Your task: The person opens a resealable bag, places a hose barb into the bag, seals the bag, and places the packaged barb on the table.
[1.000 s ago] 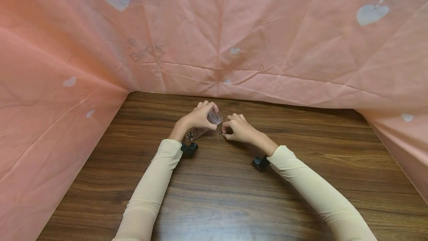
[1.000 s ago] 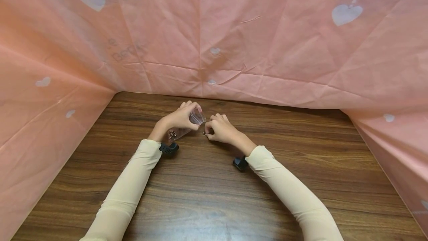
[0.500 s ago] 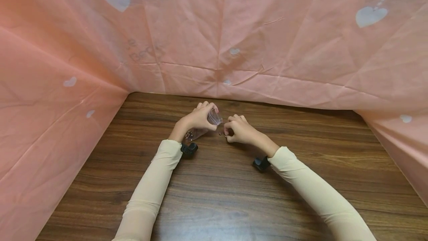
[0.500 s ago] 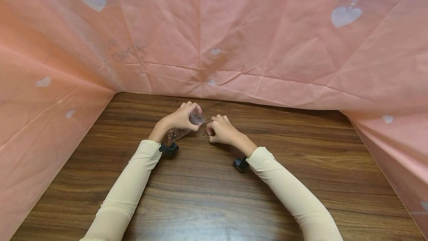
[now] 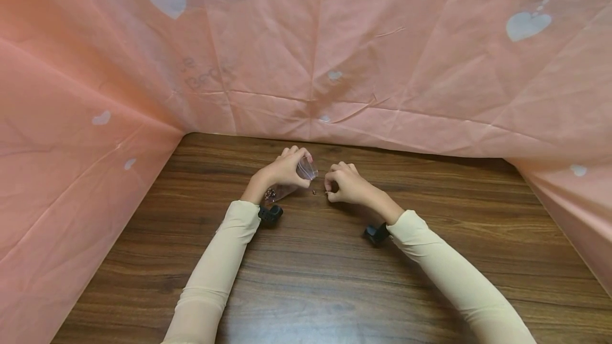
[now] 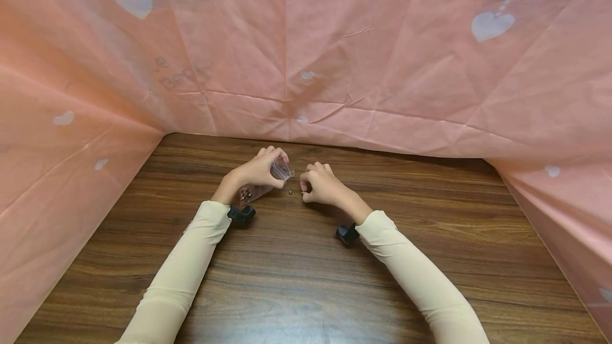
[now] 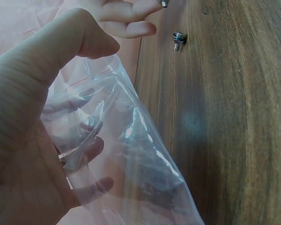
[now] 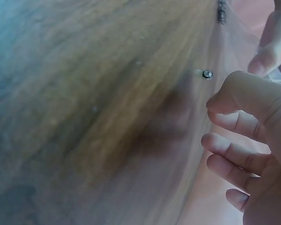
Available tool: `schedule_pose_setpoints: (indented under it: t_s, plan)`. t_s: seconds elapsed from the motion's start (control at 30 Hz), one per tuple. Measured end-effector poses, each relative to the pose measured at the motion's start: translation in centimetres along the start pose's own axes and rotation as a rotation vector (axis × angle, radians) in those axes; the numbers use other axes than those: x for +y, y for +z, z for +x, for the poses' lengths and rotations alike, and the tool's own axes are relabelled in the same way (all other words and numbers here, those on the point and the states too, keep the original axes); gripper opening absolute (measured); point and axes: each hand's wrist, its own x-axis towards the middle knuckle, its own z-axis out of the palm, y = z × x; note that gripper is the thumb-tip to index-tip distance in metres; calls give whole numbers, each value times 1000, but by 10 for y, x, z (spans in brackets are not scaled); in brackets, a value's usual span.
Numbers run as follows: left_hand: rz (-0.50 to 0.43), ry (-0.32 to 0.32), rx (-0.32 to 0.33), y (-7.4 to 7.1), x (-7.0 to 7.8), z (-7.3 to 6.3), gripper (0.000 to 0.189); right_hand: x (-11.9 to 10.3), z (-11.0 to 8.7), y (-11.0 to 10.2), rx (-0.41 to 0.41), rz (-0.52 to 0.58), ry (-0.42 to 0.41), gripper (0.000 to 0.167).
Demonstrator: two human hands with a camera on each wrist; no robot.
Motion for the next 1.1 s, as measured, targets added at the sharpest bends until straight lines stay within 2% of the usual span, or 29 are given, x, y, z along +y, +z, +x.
schedule_pose_setpoints:
  t_s: [0.7,1.1]
  plan:
    - [16,15,4,2,-2,4,56,5,5,-17,134,133,39,12]
    - [39,27,3,2,2,3,57,5,13,-26,218,141,26,10]
